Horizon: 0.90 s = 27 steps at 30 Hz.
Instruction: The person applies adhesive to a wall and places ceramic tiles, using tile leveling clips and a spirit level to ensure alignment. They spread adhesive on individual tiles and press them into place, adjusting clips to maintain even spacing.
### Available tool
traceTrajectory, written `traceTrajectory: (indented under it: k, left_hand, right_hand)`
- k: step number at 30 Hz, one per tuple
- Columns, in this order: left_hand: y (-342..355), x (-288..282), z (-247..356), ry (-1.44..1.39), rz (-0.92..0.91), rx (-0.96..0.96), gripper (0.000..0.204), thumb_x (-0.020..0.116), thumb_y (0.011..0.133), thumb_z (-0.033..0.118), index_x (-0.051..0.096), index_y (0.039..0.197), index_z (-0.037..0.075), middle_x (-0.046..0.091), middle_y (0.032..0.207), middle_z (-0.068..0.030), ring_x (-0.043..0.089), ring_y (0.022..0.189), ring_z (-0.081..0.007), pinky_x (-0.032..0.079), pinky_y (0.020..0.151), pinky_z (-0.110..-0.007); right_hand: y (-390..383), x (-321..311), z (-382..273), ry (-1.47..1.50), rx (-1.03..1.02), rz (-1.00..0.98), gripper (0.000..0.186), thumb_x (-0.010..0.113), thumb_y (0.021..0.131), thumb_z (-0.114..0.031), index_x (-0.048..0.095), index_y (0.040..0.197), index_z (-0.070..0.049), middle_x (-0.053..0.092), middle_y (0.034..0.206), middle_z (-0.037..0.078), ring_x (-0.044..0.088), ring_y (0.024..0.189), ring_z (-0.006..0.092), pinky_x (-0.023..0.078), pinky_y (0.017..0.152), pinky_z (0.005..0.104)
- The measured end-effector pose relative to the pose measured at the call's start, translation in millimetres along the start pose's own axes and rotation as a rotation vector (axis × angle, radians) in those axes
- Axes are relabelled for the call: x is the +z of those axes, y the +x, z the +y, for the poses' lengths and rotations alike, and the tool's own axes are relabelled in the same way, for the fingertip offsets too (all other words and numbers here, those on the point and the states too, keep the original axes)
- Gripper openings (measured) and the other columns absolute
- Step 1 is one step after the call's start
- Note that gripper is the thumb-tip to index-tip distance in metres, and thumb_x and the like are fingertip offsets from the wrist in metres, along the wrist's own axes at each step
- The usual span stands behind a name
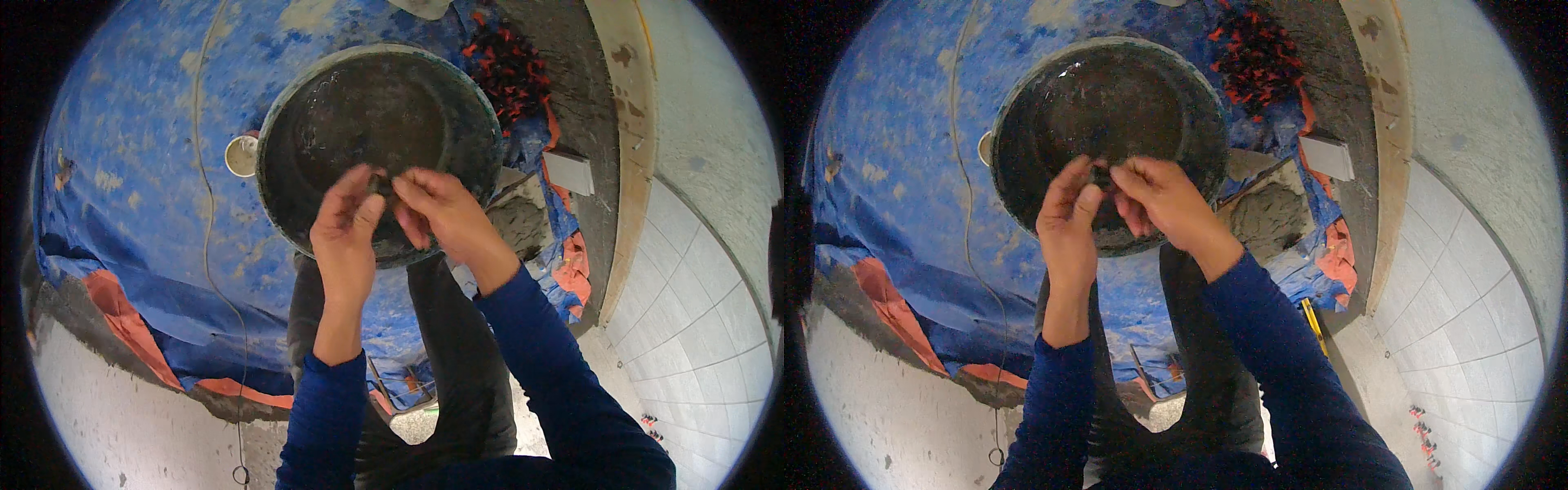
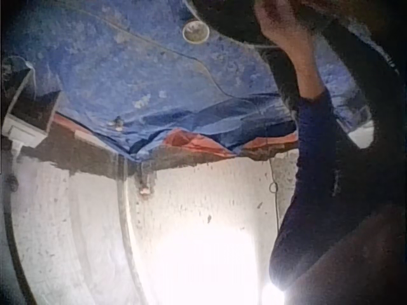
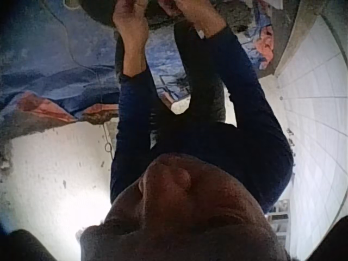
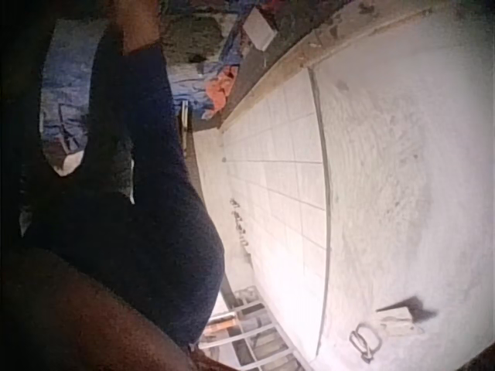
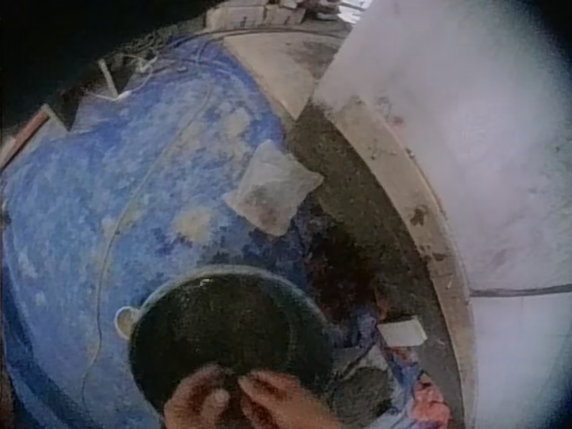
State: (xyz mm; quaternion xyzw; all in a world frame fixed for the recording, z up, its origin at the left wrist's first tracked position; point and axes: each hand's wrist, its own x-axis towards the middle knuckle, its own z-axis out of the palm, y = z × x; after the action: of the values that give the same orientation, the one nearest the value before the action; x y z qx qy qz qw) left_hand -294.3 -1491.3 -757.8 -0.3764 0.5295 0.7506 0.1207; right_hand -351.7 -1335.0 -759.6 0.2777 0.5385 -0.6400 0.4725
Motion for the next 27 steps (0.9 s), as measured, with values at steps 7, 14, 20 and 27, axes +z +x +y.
traceTrajectory:
  k: [7,14,20,27]
  left_hand:
    - [6,-4,-7,-0.066,0.246,-0.105,0.049,0.071,0.100,0.024,0.057,0.139,-0.002,0.063,0.130,-0.0121,0.062,0.117,-0.0198,0.052,0.098,-0.034]
    - [1,-10,-5,-0.085,0.198,-0.233,0.039,0.070,0.100,0.031,0.067,0.124,0.000,0.064,0.126,-0.0095,0.063,0.115,-0.0208,0.052,0.095,-0.034]
    - [0,-17,-9,-0.085,0.146,-0.225,0.041,0.070,0.100,0.033,0.066,0.125,0.001,0.064,0.125,-0.0093,0.062,0.116,-0.0206,0.051,0.097,-0.035]
    - [-5,-7,-10,-0.030,0.035,-0.179,0.050,0.069,0.101,0.026,0.057,0.141,-0.002,0.061,0.140,-0.0131,0.059,0.125,-0.0198,0.048,0.106,-0.037]
  right_hand:
    - [136,5,38,-1.071,-0.387,0.829,0.025,0.066,0.098,-0.027,0.067,0.093,-0.003,0.072,0.085,0.024,0.070,0.080,0.0467,0.056,0.072,0.0531]
    - [136,-10,52,-1.019,-0.484,0.925,0.021,0.071,0.095,-0.026,0.068,0.098,-0.005,0.073,0.088,0.022,0.071,0.085,0.0438,0.055,0.075,0.0533]
    - [126,-19,45,-1.137,-0.406,0.747,0.022,0.072,0.094,-0.027,0.069,0.100,-0.005,0.073,0.090,0.022,0.069,0.085,0.0464,0.055,0.074,0.0527]
    - [39,1,34,0.029,-0.172,0.370,0.022,0.065,0.103,-0.028,0.066,0.099,-0.007,0.064,0.073,0.005,0.054,0.055,0.0144,0.039,0.049,0.0296]
